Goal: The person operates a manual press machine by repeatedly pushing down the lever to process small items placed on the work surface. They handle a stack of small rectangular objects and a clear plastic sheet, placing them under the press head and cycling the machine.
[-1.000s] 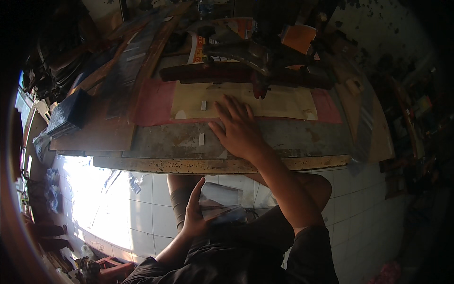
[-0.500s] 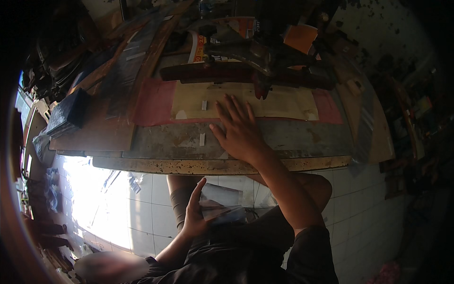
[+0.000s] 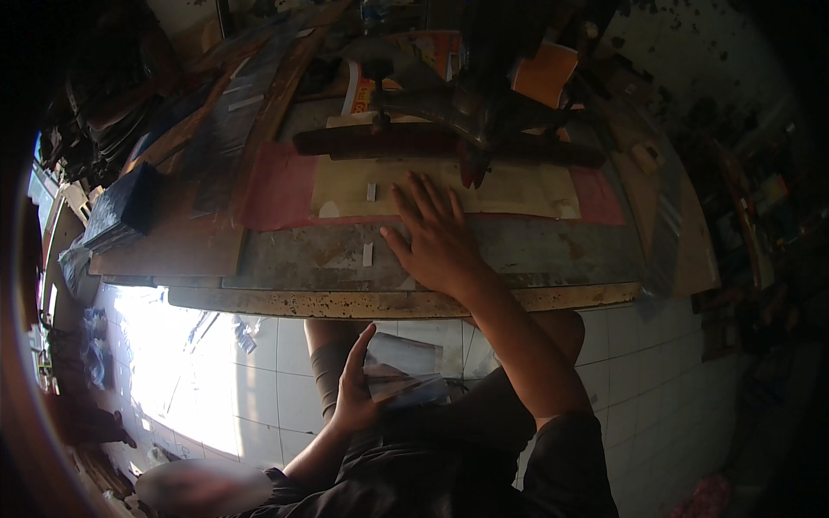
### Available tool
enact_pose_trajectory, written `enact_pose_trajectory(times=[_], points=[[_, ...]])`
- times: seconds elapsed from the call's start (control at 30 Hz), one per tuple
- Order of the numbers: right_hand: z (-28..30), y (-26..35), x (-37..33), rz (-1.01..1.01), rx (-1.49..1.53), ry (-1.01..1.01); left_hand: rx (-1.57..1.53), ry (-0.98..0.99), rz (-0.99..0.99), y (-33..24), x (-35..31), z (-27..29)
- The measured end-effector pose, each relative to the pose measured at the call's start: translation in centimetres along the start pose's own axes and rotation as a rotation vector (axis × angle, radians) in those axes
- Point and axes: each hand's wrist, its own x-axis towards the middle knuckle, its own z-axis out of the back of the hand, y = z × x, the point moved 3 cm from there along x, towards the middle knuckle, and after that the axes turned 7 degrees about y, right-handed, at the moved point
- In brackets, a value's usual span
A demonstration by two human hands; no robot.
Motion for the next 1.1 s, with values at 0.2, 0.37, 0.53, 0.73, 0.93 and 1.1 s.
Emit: enact_pose_trajectory(times=[0.2,0.37,0.53,0.73,0.93,1.1], points=[[0.2,0.2,-0.1,-0.008,-0.006,0.009,-0.023,0.0,-0.007,0.0,-0.1,-0.1],[0.0,0.2,-0.1,-0.001,-0.023,0.007,-0.011,-0.023,-0.013,-0.2,-0.4,-0.3],[0.0,0.0,-0.1,-0.025,0.004,0.001,-0.101,-0.035,0.03,0.2,-0.5,-0.5],[1.4,0.8,-2.4,0.006,0.047,0.059,0.063,-0.086,-0.026,-0.5,0.2,-0.5],[3.5,1.8,-9.9,0.069,0.227,0.001,0.086,-0.1,-0.036,-0.5,0.2,0.4],[2.3,-0.5,-16.2,-0.089,0.188,-0.191,0.094,-0.107,-0.06,-1.2,0.7,0.3]])
